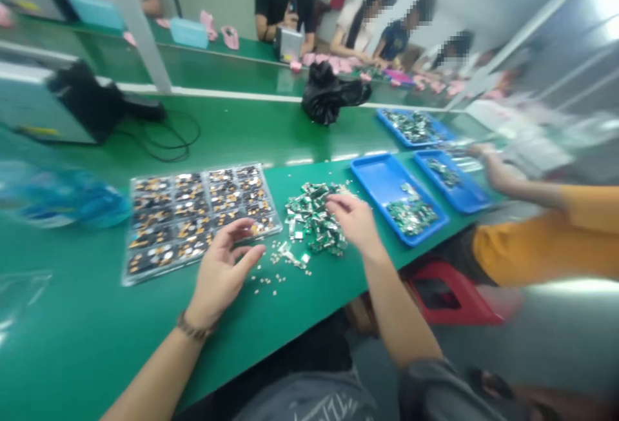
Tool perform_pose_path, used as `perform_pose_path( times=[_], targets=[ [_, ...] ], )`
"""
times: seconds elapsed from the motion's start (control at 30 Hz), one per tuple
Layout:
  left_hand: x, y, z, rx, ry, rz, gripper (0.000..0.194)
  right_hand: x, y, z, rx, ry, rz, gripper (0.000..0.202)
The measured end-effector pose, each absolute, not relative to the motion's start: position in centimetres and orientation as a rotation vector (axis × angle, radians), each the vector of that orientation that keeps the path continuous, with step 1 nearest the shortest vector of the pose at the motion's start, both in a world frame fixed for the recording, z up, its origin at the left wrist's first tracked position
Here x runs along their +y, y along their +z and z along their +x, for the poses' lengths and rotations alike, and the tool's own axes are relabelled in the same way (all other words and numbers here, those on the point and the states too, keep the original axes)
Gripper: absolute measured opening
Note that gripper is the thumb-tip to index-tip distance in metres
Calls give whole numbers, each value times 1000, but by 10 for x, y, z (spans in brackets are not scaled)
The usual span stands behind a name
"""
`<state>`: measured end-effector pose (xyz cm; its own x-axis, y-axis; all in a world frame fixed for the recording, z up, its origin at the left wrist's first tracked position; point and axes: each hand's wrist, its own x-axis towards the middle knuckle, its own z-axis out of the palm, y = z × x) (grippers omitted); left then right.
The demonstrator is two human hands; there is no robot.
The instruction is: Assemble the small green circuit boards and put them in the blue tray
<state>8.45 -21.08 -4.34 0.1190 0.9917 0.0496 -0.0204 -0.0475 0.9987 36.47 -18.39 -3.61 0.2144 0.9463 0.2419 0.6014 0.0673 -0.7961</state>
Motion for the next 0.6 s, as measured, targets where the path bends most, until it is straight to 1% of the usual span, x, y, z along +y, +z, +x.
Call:
perform_pose_path(
  times=[0.1, 0.17, 0.27, 0.37, 0.47, 0.53, 0.57, 0.6],
  targets=[
    [-208, -45, 83, 1197, 1116, 1297, 40, -170, -14, 485, -1269, 99, -2223, 29],
    [-207, -48, 82, 1225, 1103, 1319, 38, -168, -7, 545, -1144, 10, -2397, 26],
    [-209, -53, 83, 1232, 1095, 1376, 36, -166, -10, 591, -1048, 9, -2559, 17],
    [-209, -55, 84, 1256, 1095, 1399, 35, -163, -16, 606, -1013, 43, -2669, 11],
    [-208, -55, 84, 1267, 1100, 1370, 34, -166, -14, 600, -1018, 9, -2705, 17],
    [-208, -55, 85, 1280, 1089, 1358, 35, -179, -10, 573, -1143, -102, -2595, 23],
    [-208, -55, 86, 1285, 1082, 1359, 35, -189, -10, 550, -1278, -182, -2460, 24],
    [-208, -55, 86, 1288, 1076, 1362, 35, -201, -12, 520, -1477, -168, -2276, 22]
  ],
)
